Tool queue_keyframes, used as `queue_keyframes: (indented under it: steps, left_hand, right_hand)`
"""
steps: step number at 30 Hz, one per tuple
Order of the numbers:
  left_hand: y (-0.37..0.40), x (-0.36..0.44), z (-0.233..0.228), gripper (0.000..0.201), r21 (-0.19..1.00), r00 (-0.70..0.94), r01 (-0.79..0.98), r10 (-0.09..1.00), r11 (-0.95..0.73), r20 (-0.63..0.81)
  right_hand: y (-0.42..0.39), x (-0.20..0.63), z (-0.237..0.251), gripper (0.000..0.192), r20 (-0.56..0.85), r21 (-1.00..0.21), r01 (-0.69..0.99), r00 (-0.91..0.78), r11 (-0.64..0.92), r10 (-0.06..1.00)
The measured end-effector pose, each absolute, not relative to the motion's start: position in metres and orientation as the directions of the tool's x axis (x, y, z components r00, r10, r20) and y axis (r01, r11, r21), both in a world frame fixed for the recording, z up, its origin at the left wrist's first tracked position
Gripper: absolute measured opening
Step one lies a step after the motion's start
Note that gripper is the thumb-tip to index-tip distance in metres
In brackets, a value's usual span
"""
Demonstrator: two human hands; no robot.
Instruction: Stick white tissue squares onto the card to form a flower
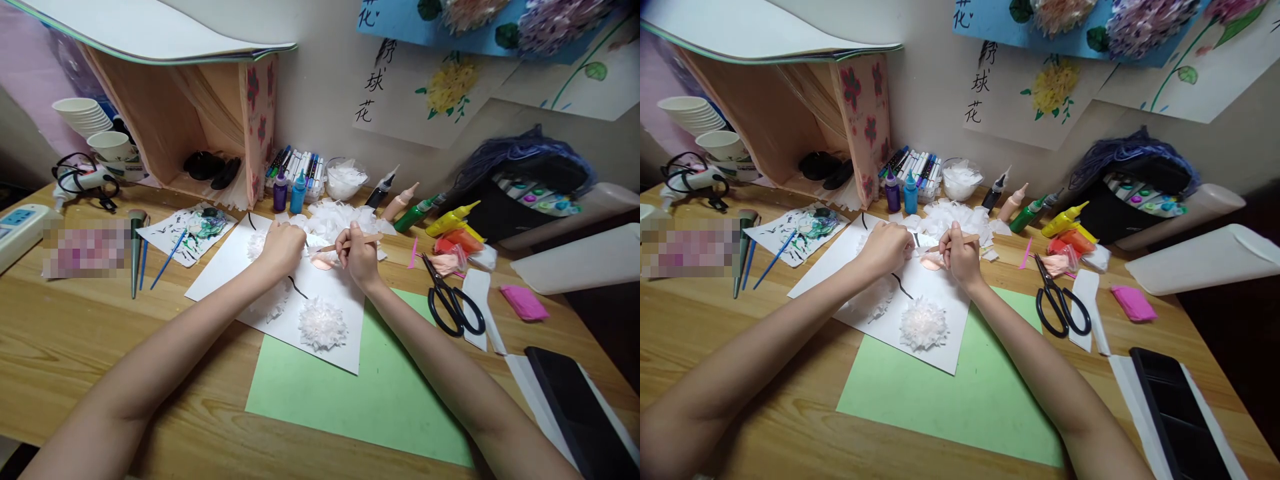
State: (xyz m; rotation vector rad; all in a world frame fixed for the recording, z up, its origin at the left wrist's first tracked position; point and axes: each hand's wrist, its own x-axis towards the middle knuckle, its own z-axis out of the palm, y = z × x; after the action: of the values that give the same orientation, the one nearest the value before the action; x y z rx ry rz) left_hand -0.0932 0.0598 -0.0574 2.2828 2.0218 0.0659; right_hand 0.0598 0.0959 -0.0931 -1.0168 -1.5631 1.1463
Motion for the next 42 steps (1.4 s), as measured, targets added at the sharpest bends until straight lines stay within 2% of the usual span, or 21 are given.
queue_keyframes:
  steps: [4,11,19,26,32,37,39,42]
  left_hand:
    - [0.06,-0.094,-0.058,0.022,0.101,0.125,0.987,0.992,-0.122,-0.018]
    - [0.059,-0.093,-0.057,0.024,0.112,0.126,0.986,0.992,-0.123,-0.016]
    - [0.059,-0.093,-0.057,0.025,0.111,0.134,0.985,0.991,-0.132,-0.012]
    - [0.058,-0.092,-0.057,0.026,0.105,0.139,0.985,0.99,-0.139,0.001]
    - [0.058,-0.092,-0.059,0.025,0.08,0.14,0.987,0.99,-0.141,0.012]
    - [0.059,-0.093,-0.06,0.021,0.084,0.133,0.988,0.991,-0.133,0.007]
    - [0.061,-0.098,-0.057,0.019,0.115,0.132,0.985,0.991,-0.129,-0.019]
    - [0.065,-0.108,-0.052,0.018,0.253,0.145,0.96,0.986,-0.121,-0.077]
  right_hand:
    - [0.091,0.058,-0.096,0.059,0.257,-0.939,0.154,-0.273,0.306,0.927]
    - [0.087,0.059,-0.097,0.058,0.396,-0.819,0.289,-0.341,0.496,0.853]
    - [0.09,0.058,-0.099,0.057,0.359,-0.842,0.3,-0.31,0.449,0.88]
    - [0.098,0.053,-0.09,0.056,0.306,-0.81,0.369,-0.399,0.457,0.864]
    - [0.102,0.054,-0.08,0.04,0.212,-0.9,0.297,-0.339,0.318,0.917]
    - [0.104,0.063,-0.075,0.044,0.322,-0.877,0.244,-0.344,0.415,0.882]
    - [0.104,0.066,-0.074,0.046,0.358,-0.866,0.212,-0.372,0.454,0.857]
    - [0.103,0.068,-0.075,0.047,0.401,-0.867,0.154,-0.349,0.474,0.847]
